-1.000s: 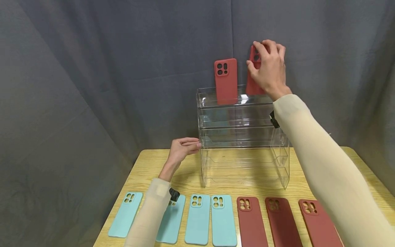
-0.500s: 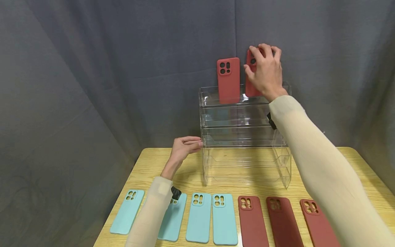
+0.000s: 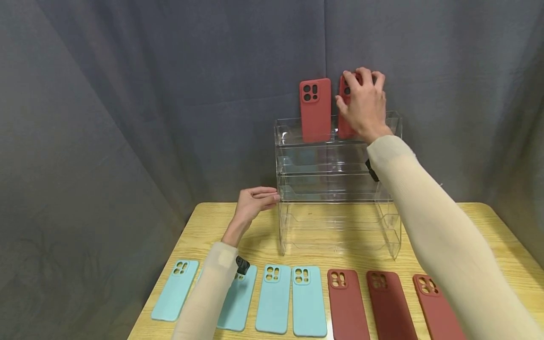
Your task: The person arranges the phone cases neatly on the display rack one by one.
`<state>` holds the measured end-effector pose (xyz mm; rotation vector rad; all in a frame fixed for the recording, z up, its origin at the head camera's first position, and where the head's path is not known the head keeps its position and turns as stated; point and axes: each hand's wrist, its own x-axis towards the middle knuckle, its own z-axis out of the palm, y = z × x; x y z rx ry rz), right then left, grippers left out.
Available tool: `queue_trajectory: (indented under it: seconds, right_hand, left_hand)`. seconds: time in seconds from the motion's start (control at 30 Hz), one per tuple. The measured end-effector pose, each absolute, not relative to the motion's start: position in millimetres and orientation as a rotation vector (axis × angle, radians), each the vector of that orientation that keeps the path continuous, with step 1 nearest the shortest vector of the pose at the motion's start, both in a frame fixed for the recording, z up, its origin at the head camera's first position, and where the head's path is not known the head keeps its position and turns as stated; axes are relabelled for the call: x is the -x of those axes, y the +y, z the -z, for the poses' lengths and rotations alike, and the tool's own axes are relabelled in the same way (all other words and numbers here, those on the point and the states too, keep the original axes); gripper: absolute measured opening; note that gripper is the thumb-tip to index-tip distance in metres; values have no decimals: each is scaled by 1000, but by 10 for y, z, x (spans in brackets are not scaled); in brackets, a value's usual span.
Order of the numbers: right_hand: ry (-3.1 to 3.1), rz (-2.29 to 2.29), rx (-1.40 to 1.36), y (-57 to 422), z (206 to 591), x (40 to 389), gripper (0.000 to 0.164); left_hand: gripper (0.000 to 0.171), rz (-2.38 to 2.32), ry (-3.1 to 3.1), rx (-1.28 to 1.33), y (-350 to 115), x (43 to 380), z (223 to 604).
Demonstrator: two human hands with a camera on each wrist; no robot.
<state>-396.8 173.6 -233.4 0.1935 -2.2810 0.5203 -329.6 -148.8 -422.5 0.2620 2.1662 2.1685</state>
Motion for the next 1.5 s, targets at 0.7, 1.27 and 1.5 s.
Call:
queue_trajectory:
  seconds: [0.7,1.27,1.5]
  right_hand:
    - [-2273,-449,-217,1730,2370,3904,57]
    - [-2113,-515,-417,1946,2415,3449,49]
    - [-2125,-570,-389,2125,2550,3124,51]
  left_hand:
    - [30,-2161,2167,-258,-1504,3304,4235]
    - [29,-2168,2168,-273,-1543,3293,4243]
    - [29,-2172,2165,-282,-1554,3267,4226]
